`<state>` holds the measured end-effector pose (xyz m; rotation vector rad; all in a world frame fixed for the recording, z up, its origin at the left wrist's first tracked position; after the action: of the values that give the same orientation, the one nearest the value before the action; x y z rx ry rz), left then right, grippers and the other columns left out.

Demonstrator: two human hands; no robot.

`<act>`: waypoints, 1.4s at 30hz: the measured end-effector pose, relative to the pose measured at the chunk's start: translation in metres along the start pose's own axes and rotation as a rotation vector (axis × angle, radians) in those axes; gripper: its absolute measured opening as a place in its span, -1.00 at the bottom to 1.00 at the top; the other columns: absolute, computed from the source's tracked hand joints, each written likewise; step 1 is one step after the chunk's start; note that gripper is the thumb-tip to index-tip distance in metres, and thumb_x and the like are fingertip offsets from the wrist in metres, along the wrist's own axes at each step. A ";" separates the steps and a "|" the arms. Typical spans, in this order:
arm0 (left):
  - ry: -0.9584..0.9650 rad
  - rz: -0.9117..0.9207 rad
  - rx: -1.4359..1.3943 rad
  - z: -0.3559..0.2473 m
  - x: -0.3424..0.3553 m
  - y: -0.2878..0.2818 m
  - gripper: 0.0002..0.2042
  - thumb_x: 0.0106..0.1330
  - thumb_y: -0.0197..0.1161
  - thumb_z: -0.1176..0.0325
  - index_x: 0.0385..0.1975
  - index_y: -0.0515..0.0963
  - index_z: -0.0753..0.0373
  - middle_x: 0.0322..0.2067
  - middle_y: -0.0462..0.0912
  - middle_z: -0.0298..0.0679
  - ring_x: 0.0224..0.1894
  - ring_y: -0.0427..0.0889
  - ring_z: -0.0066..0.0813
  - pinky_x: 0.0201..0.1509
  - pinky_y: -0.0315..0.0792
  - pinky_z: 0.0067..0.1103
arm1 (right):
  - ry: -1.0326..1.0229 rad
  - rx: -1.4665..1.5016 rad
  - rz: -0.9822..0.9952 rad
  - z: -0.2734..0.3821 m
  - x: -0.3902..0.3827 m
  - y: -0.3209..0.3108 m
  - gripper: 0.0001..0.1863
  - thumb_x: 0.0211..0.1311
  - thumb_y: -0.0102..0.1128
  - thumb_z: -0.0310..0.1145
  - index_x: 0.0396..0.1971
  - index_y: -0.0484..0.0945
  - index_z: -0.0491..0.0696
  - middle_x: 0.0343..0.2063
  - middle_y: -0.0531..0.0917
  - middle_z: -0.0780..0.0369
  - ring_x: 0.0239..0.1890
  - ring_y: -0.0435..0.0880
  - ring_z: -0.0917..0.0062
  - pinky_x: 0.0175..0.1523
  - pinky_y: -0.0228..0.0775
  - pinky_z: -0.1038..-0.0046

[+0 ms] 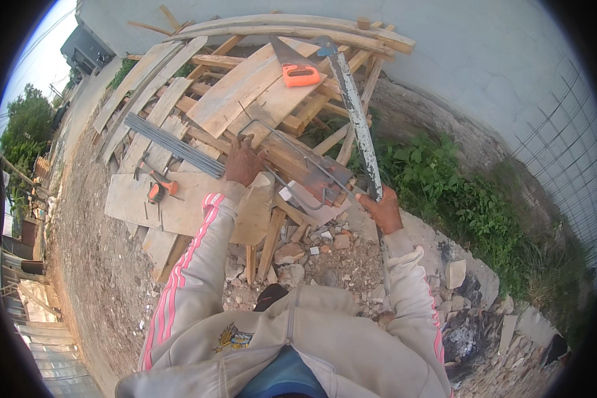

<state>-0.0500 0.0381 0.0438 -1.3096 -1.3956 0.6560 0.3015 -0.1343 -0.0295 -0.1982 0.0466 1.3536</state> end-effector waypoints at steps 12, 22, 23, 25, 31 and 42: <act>0.120 0.107 0.097 -0.019 0.029 0.070 0.03 0.22 0.13 -0.45 0.50 0.15 0.26 0.50 0.08 0.18 0.56 -0.02 0.19 0.59 -0.15 -0.04 | -0.053 -0.118 0.025 -0.025 0.010 0.000 -0.69 0.17 0.49 -0.27 -0.35 0.55 -0.15 -0.61 0.55 0.36 -0.59 0.48 0.69 -0.48 0.33 0.50; 0.016 0.232 0.187 -0.022 0.034 0.078 0.29 -0.05 0.15 -0.66 0.52 0.08 0.31 0.54 0.02 0.09 0.58 -0.06 0.11 0.58 -0.22 0.05 | 0.100 0.103 0.046 -0.028 0.003 0.003 -0.67 0.18 0.51 -0.22 -0.44 0.49 -0.05 -0.62 0.54 0.34 -0.68 0.47 0.71 -0.60 0.32 0.58; 0.012 0.226 0.194 -0.019 0.035 0.077 0.30 -0.06 0.15 -0.67 0.52 0.09 0.31 0.54 0.01 0.09 0.59 -0.07 0.12 0.57 -0.23 0.07 | 0.113 0.086 0.041 -0.028 0.004 0.005 -0.66 0.16 0.52 -0.21 -0.43 0.49 -0.04 -0.62 0.53 0.35 -0.68 0.46 0.71 -0.60 0.31 0.58; 0.008 0.235 0.187 -0.015 0.035 0.080 0.30 -0.08 0.15 -0.68 0.52 0.11 0.30 0.55 0.00 0.07 0.59 -0.09 0.14 0.57 -0.26 0.10 | 0.138 0.050 0.031 -0.029 0.002 0.004 -0.65 0.14 0.53 -0.18 -0.42 0.48 -0.03 -0.61 0.51 0.38 -0.68 0.45 0.72 -0.61 0.29 0.58; 0.018 0.206 0.151 -0.009 0.039 0.083 0.29 -0.11 0.16 -0.69 0.49 0.18 0.28 0.55 0.00 0.05 0.59 -0.10 0.17 0.53 -0.32 0.20 | 0.197 -0.161 -0.077 -0.021 -0.013 -0.029 -0.64 0.18 0.49 -0.17 -0.49 0.50 -0.07 -0.63 0.51 0.37 -0.67 0.44 0.71 -0.58 0.30 0.55; 0.057 0.174 0.104 -0.028 0.036 0.077 0.28 -0.12 0.23 -0.64 0.49 0.17 0.30 0.52 0.08 0.05 0.58 0.00 0.05 0.54 -0.30 0.20 | 0.011 -0.483 -0.195 -0.031 -0.083 -0.105 -0.71 0.22 0.47 -0.30 -0.40 0.50 -0.10 -0.61 0.46 0.39 -0.59 0.40 0.71 -0.47 0.28 0.52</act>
<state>0.0084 0.0838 -0.0068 -1.3664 -1.1943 0.7912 0.3883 -0.2409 -0.0354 -0.6008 -0.2869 1.1511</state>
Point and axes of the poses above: each hand's wrist, its own x-axis towards the middle knuckle, its own y-axis out of the palm, z = x × y, the point moved 9 cm from there along x, towards the middle knuckle
